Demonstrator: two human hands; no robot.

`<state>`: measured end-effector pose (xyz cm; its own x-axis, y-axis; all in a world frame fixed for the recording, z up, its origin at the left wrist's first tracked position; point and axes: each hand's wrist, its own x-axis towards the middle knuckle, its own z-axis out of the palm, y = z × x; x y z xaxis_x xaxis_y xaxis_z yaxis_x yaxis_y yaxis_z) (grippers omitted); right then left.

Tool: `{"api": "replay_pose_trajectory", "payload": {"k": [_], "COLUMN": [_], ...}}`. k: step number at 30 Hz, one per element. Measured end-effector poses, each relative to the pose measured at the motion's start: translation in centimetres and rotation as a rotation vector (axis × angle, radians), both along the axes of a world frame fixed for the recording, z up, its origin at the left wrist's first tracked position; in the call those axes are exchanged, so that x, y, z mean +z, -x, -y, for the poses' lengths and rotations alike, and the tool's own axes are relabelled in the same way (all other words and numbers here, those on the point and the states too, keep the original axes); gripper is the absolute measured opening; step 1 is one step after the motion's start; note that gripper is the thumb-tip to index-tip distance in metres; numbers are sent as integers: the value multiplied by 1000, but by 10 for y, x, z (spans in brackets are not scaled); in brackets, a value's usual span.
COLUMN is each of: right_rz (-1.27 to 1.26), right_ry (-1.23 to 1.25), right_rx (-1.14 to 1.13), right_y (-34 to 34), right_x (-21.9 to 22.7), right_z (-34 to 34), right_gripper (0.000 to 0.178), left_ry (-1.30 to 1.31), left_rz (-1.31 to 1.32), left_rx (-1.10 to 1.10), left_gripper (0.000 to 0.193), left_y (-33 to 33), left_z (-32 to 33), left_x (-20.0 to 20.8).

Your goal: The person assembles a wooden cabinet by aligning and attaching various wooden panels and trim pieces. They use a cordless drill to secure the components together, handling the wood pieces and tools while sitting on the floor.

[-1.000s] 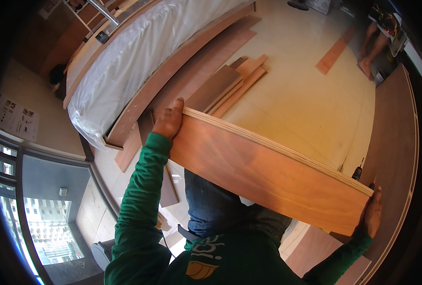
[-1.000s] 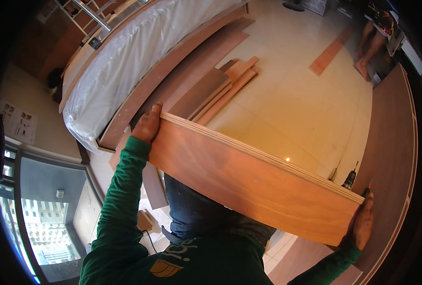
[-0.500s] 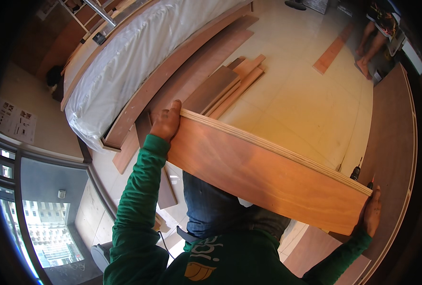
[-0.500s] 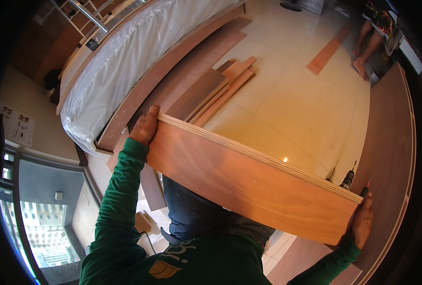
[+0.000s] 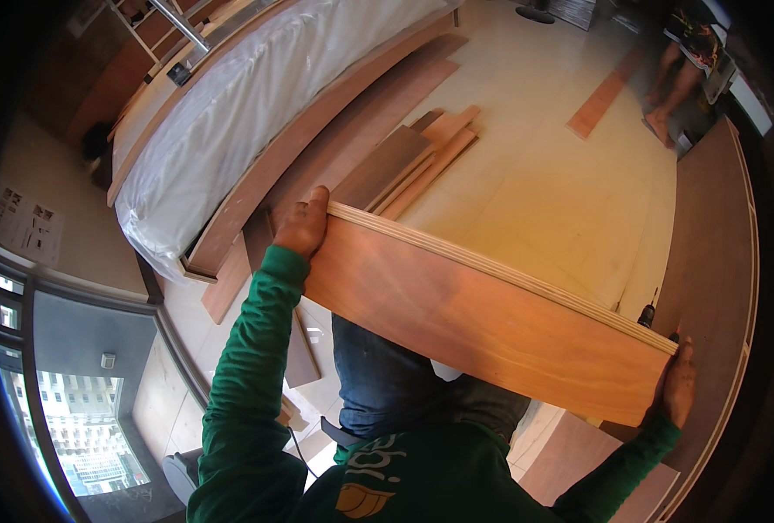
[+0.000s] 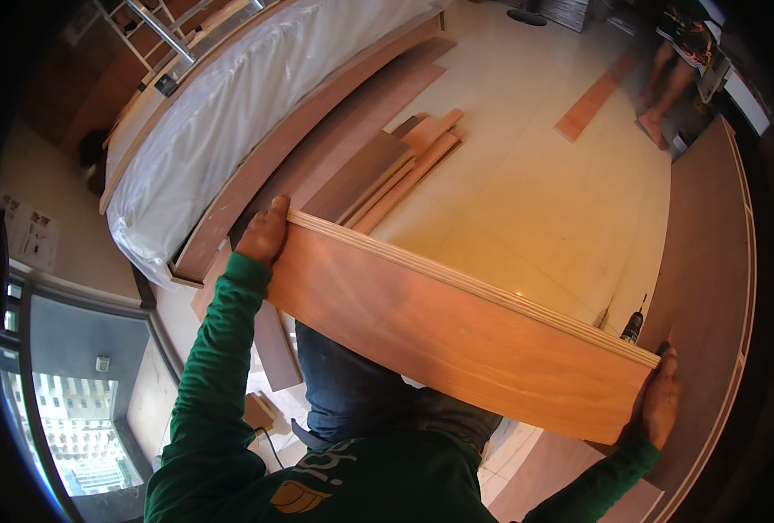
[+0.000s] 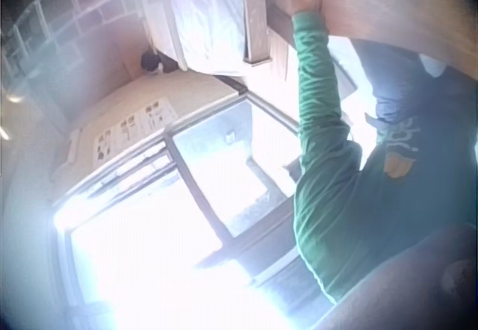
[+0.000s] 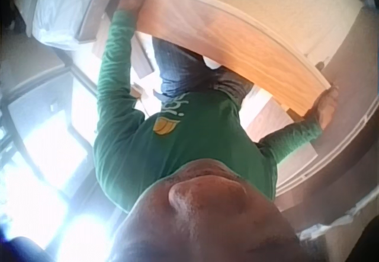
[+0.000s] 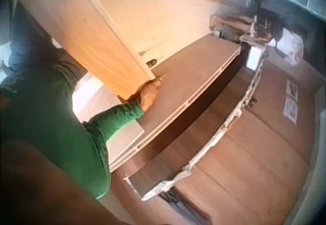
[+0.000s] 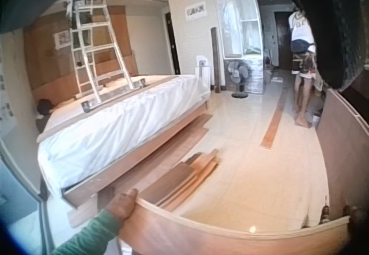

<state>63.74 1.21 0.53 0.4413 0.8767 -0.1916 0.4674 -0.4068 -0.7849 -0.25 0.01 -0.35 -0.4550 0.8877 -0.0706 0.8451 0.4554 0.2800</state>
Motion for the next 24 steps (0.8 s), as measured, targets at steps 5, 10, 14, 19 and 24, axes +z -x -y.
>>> {"api": "replay_pose_trajectory", "payload": {"k": [5,10,14,19,24], "right_rz": [19,263,271,477,422], "right_ry": [7,28,168,130,78], "right_rx": [24,-24,50,121,168], "right_y": [0,4,15,10,8], "right_x": [-2,7,27,17,15], "right_z": [0,1,-4,-6,-13], "right_gripper": [73,71,69,71,33], "left_ry": [-33,-108,-97,-164,-182], "left_rz": [-20,10,69,198,164], "left_rx": [-2,12,81,115,135], "left_gripper": [28,27,35,47,49], "left_y": [4,-8,-3,9,8], "left_z": [2,-5,-7,-11,-23], "left_x": [-3,2,4,-10,-10]}}
